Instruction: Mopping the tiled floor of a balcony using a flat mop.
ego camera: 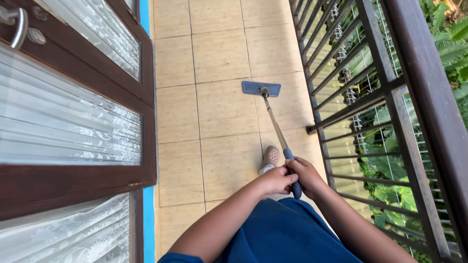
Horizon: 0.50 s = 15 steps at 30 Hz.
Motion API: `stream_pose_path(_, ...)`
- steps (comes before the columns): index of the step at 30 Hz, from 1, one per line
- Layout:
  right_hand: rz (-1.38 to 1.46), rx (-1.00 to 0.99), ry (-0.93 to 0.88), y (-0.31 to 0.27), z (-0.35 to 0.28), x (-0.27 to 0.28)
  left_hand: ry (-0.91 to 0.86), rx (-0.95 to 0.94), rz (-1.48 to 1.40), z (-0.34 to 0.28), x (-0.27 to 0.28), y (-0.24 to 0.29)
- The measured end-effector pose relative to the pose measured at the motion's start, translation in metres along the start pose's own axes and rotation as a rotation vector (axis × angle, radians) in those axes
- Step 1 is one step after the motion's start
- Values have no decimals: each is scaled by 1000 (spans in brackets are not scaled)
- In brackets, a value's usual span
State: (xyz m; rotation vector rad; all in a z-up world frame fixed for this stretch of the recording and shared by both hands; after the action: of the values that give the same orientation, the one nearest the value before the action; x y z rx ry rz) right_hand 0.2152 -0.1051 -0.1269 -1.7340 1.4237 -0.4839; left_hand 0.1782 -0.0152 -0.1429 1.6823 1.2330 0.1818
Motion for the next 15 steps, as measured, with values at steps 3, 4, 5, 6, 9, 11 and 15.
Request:
stream_pose_path(3,-14,9,1,-33,53,6,56,-34,-9,37,46,26)
stream_pose_path(4,-23,22,0,-48,71,10,103,-56,-10,49,60,41)
stream_pose_path(5,-32,36,0,-64,89,15,149,-78,-12,60,75,57)
stream_pose_path(6,-39,42,-9,-82,109,15,159,-88,-11,69,83,79)
stream_pose_path(9,-52,85,-21,-138,164,19,284,-184,-48,99,119,140)
stream_pose_path(11,-78,87,-27,-171,198,19,392,-204,-33,124,153,166)
stream_pose_path(15,-120,103,-35,-232,269,31,435,-243,-81,172,200,219)
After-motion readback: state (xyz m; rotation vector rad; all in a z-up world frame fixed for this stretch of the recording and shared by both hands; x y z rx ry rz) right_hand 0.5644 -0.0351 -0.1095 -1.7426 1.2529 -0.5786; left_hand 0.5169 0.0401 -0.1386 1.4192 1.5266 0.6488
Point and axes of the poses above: each hand's wrist, its own z-axis towards the middle knuckle, its own x-axis out of the back of the hand, y = z × x, the point moved 8 cm from there along z, towards the middle knuckle, and after that the axes turned 13 degrees about -y, right-handed, at the moved point
